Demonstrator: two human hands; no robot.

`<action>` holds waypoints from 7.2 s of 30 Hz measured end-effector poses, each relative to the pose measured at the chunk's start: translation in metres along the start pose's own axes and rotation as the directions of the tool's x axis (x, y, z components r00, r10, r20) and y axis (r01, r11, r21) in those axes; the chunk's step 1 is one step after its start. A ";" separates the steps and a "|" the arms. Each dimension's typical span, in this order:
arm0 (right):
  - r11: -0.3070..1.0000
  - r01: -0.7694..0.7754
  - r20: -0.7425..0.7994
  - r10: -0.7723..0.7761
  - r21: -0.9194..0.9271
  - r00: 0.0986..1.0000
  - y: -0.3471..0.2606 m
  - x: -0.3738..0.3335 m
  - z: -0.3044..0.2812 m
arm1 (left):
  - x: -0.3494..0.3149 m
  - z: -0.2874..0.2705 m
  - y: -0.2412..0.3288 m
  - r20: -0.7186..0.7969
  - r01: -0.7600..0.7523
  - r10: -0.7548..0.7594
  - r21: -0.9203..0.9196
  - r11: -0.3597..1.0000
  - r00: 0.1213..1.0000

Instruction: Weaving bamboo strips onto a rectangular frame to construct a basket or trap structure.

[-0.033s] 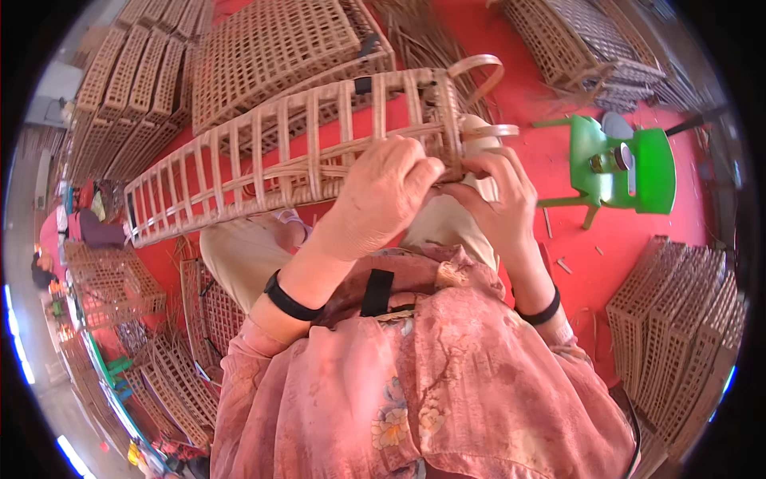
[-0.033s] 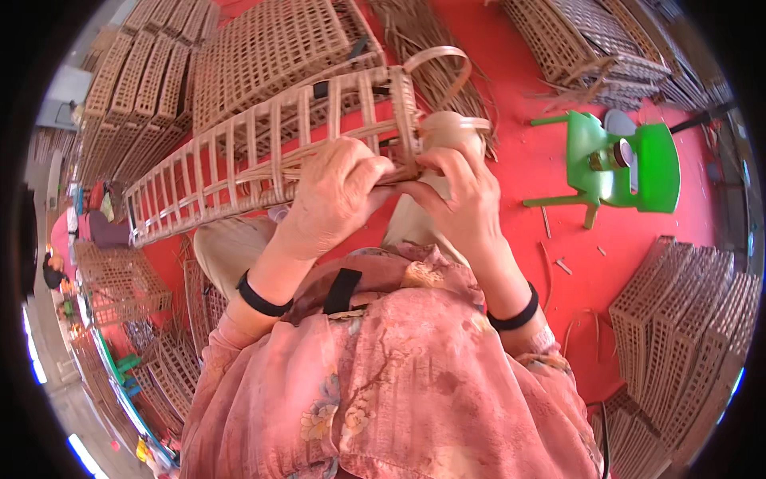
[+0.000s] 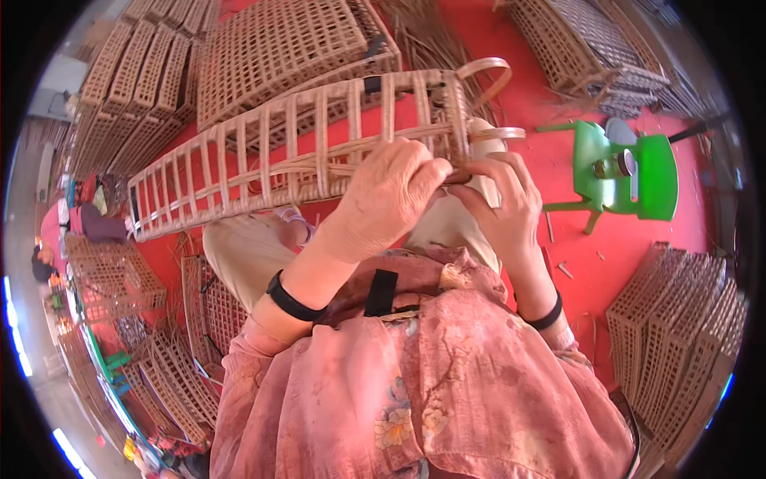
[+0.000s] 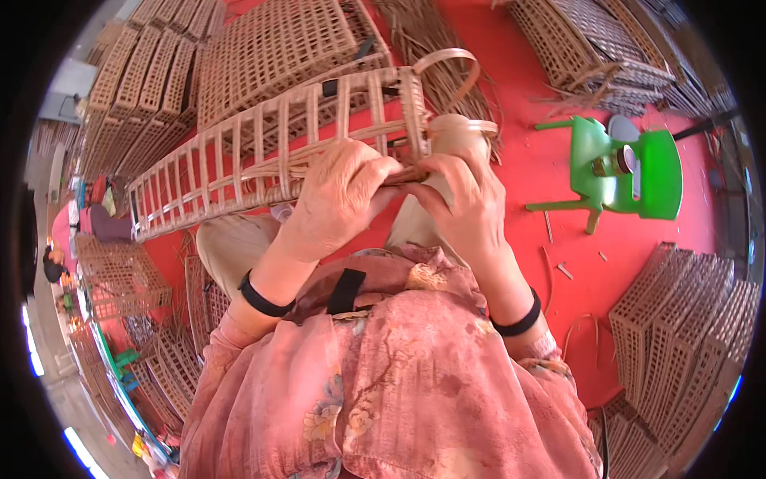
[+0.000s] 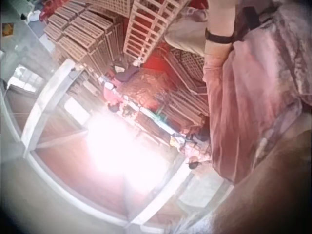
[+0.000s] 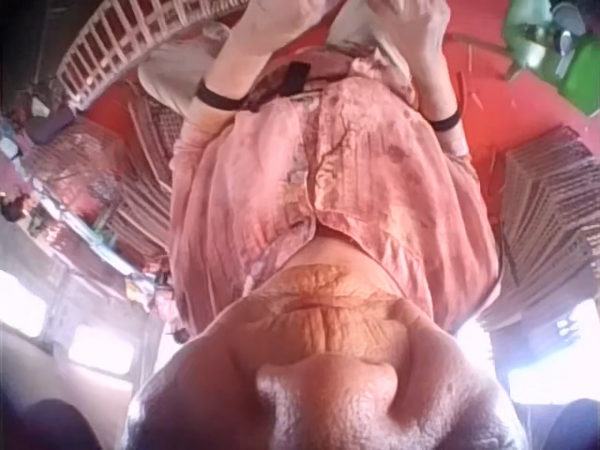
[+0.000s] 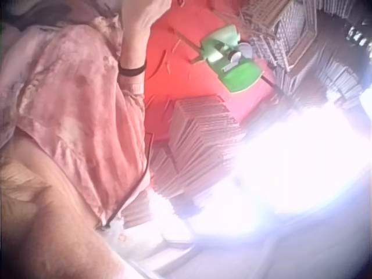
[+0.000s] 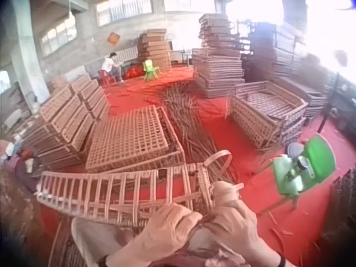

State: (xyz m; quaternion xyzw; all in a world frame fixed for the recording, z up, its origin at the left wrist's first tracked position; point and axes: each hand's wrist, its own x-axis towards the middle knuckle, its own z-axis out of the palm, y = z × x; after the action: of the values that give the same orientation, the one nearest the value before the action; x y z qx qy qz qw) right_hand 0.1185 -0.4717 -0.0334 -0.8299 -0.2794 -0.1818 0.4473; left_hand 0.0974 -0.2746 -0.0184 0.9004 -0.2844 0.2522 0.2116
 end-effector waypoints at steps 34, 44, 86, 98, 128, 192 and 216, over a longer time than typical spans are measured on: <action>0.828 0.302 0.412 -0.096 -0.473 0.906 -0.093 0.061 0.074 | -0.123 -0.115 -0.088 -0.099 0.338 -0.325 0.345 0.876 0.941; 0.840 0.213 0.315 -0.053 -0.499 0.948 -0.113 0.064 0.085 | -0.142 -0.133 -0.099 -0.180 0.370 -0.328 0.307 0.877 0.927; 0.874 0.339 0.311 -0.233 -0.349 0.921 -0.106 0.056 0.131 | -0.134 -0.126 -0.098 -0.162 0.272 -0.236 0.255 0.928 0.958; 0.876 0.360 0.360 -0.239 -0.321 0.902 -0.085 0.069 0.107 | -0.084 -0.075 -0.073 -0.210 0.277 -0.260 0.056 0.959 0.942; 0.853 0.327 0.199 -0.266 -0.407 0.943 -0.042 0.040 0.071 | -0.081 -0.061 -0.074 -0.119 0.199 -0.177 0.218 0.955 0.977; 0.827 0.379 0.260 -0.291 -0.415 0.921 -0.079 0.070 0.126 | -0.065 -0.085 -0.100 -0.093 0.365 -0.361 0.028 0.931 0.928; 0.834 0.532 0.449 -0.423 -0.146 0.787 -0.107 0.095 0.143 | -0.113 -0.109 -0.109 -0.174 0.286 -0.255 0.192 0.939 0.951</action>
State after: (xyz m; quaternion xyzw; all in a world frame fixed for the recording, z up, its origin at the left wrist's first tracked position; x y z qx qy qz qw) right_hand 0.1324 -0.2751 0.0113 -0.8021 -0.5399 -0.1527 0.2045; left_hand 0.0483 -0.0901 -0.0236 0.9276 -0.1124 0.3152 0.1662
